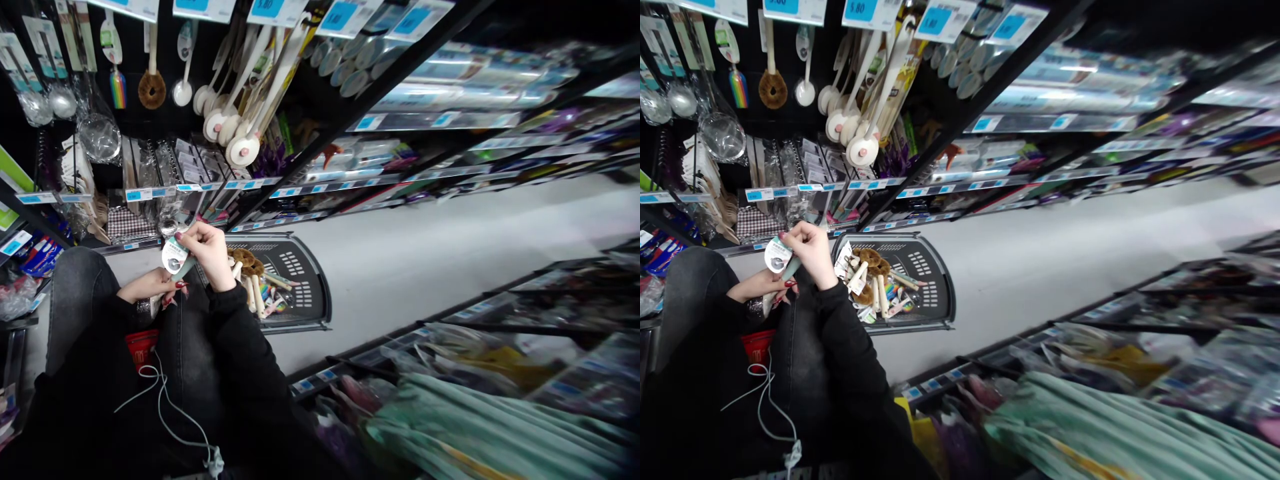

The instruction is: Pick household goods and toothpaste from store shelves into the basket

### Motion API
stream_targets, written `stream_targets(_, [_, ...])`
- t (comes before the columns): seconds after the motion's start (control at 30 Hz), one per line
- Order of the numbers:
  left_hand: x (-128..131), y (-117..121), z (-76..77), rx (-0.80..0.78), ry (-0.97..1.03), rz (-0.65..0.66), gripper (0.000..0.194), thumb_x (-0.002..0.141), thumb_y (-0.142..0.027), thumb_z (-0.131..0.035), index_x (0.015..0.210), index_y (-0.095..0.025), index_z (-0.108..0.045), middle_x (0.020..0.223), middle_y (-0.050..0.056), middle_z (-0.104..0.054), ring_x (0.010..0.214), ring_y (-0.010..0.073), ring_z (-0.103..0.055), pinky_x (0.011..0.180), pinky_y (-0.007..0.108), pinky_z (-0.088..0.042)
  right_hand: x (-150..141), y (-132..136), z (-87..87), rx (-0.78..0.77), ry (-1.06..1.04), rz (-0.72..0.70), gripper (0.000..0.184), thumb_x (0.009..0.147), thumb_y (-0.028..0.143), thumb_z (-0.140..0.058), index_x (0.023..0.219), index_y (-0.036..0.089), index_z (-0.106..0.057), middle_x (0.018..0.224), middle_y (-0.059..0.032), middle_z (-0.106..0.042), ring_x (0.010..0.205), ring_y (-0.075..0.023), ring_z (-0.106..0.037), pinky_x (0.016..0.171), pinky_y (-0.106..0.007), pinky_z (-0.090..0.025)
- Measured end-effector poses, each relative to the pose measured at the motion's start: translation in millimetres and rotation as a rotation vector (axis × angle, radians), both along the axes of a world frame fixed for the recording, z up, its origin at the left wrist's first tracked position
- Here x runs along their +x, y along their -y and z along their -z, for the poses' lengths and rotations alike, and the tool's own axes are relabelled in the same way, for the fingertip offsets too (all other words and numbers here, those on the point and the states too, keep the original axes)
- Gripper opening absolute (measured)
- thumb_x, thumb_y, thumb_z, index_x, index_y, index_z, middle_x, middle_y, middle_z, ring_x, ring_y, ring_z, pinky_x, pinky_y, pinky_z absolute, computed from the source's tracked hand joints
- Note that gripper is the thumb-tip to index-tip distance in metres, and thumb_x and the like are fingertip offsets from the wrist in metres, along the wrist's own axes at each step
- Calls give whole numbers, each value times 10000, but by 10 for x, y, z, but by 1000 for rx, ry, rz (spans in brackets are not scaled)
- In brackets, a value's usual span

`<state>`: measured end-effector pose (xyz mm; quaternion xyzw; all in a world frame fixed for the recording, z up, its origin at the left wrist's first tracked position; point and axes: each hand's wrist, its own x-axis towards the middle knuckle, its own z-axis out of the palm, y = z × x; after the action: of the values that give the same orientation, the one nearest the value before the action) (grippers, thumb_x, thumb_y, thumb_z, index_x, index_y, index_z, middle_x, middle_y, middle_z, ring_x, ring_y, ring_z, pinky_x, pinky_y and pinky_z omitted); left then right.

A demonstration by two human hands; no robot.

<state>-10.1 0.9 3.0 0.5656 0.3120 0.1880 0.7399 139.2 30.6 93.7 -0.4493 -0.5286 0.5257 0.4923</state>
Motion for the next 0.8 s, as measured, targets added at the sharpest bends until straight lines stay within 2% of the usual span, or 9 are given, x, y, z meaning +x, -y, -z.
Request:
stream_targets(0.13, [-13, -3, -56, 7, -22, -1, 518, 784, -600, -583, 889, -96, -637, 472, -33, -519, 441, 104, -519, 544, 250, -485, 43, 5, 11, 0, -81, -72, 262, 652, 396, -716, 642, 162, -600, 541, 38, -522, 507, -82, -431, 520, -217, -352])
stream_targets(0.23, [-15, 2, -103, 5, -32, 6, 536, 778, -603, -588, 902, -83, -630, 473, -32, -518, 451, 109, -526, 508, 240, -461, 105, 9, 50, 71, -299, -181, 240, 668, 411, -709, 694, 177, -662, 714, -22, -627, 704, -147, -560, 716, -286, -447])
stream_targets(0.33, [-10, 8, -86, 20, -9, -11, 467, 804, -538, -598, 905, -82, -627, 482, -32, -535, 447, 98, -518, 521, 236, -459, 166, 1, 92, 173, -456, -315, 178, 676, 364, -705, 680, 188, -678, 718, -24, -608, 791, -169, -558, 888, -351, -419])
stream_targets(0.43, [-15, 0, -21, 1, -17, 8, 391, 823, -453, -608, 896, -70, -632, 480, -28, -541, 452, 95, -518, 524, 228, -448, 209, -27, 91, 207, -441, -426, 110, 676, 289, -672, 650, 182, -659, 647, -6, -548, 757, -164, -526, 920, -375, -405])
stream_targets(0.5, [-27, -9, 14, -6, -25, 17, 367, 839, -419, -591, 907, -61, -632, 488, -26, -544, 462, 97, -525, 520, 218, -434, 226, -51, 60, 211, -304, -485, 124, 705, 280, -607, 646, 174, -635, 651, -8, -538, 742, -166, -519, 893, -372, -415])
stream_targets(0.57, [-42, -18, 29, 5, -24, 5, 379, 842, -429, -579, 937, -66, -625, 500, -29, -547, 466, 95, -524, 527, 216, -430, 229, -62, 12, 238, -36, -501, 137, 749, 248, -527, 715, 167, -632, 735, -25, -567, 777, -170, -533, 869, -356, -422])
stream_targets(0.67, [-55, -30, 34, 52, -77, -45, 417, 814, -493, -580, 918, -89, -608, 487, -43, -526, 440, 96, -500, 536, 238, -442, 221, -23, -66, 311, 501, -348, 198, 815, 179, -465, 902, 142, -638, 951, -84, -586, 932, -187, -539, 898, -341, -406])
stream_targets(0.73, [-46, -41, 34, 132, -205, -85, 398, 816, -503, -557, 848, -108, -598, 490, -38, -522, 445, 114, -502, 530, 254, -439, 231, 45, -112, 289, 807, -245, 221, 862, 217, -496, 1006, 117, -632, 1005, -127, -585, 970, -212, -546, 892, -348, -406])
stream_targets(0.8, [-18, -51, 26, 285, -376, -102, 351, 833, -464, -532, 840, -123, -613, 565, -5, -579, 529, 146, -549, 562, 270, -444, 283, 142, -150, 213, 1000, -282, 254, 870, 285, -560, 1032, 104, -636, 944, -140, -613, 918, -229, -580, 826, -337, -425])
